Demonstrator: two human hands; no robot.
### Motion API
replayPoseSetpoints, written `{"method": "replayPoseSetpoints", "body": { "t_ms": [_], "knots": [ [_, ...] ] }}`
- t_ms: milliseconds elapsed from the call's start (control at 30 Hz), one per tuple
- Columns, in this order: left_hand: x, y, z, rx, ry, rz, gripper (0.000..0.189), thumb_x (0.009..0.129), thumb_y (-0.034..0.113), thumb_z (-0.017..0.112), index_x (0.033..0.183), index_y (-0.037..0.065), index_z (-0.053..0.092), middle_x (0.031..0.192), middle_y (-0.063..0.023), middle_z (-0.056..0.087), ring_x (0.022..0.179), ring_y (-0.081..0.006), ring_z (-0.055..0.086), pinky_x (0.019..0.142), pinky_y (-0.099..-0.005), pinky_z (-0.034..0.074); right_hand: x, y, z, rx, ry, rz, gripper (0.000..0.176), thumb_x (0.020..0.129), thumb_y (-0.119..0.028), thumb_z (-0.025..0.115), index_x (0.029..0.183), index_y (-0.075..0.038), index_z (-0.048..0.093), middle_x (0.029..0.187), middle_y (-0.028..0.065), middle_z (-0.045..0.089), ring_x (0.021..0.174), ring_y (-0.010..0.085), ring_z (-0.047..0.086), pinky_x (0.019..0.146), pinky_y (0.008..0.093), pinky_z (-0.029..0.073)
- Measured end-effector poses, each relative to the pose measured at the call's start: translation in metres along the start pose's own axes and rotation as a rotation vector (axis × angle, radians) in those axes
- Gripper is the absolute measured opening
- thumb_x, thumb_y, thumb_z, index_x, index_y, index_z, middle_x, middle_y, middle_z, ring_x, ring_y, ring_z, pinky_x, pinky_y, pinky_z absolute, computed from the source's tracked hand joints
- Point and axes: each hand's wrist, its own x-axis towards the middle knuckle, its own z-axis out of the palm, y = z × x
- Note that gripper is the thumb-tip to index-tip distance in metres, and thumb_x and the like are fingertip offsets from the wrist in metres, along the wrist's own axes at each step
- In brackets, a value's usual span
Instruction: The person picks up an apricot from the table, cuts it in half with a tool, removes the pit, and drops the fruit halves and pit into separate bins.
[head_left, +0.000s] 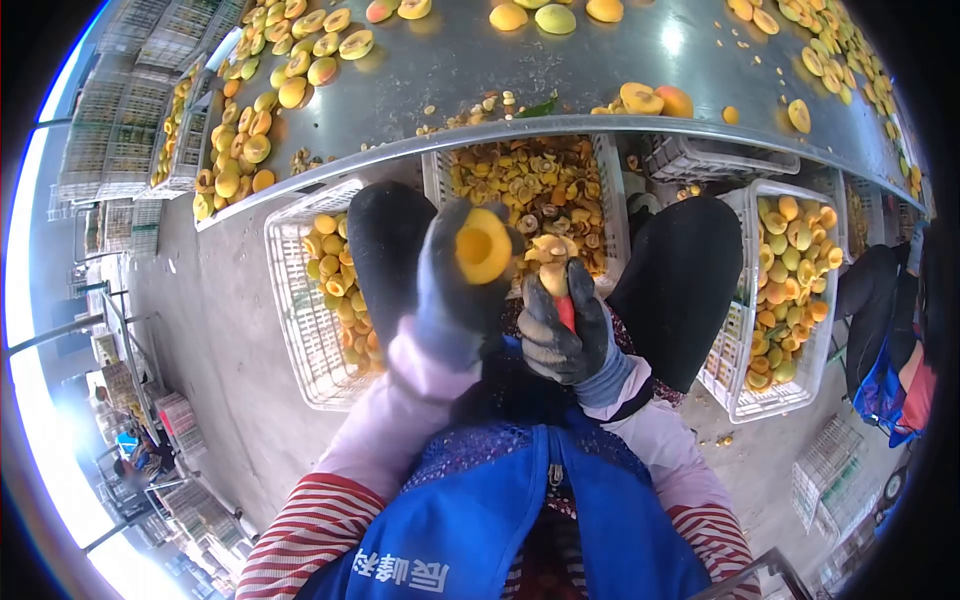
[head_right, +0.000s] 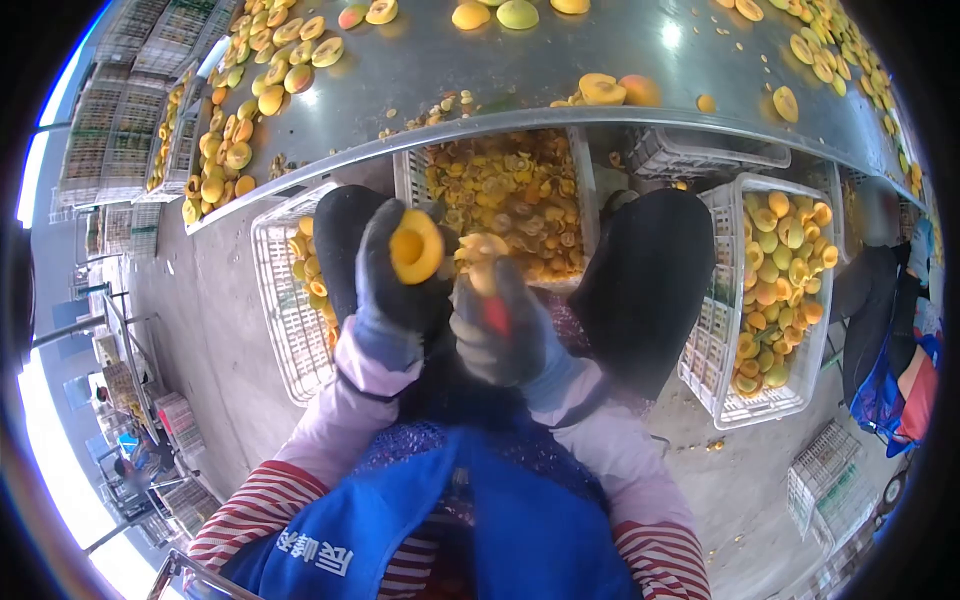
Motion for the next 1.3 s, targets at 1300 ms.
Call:
{"method": "replayPoseSetpoints", "body": {
  "t_ms": [1300],
  "knots": [
    [0.209,-0.082,0.048,1.097,-0.897,0.184,0.066,0.071,0.034,0.074,0.128,0.015,0.046,0.113,-0.0115,0.056,0.106,-0.0318,0.055,0.088,-0.0424,0.044,0.003,-0.027,0.005,-0.459,0.465,-0.236,0.049,0.094,-0.050,0.044,0.093,-0.002,0.053,0.059,0.0058,0.053,0.041,0.0149,0.049,0.037,0.0264,0.039]
  ]
}}
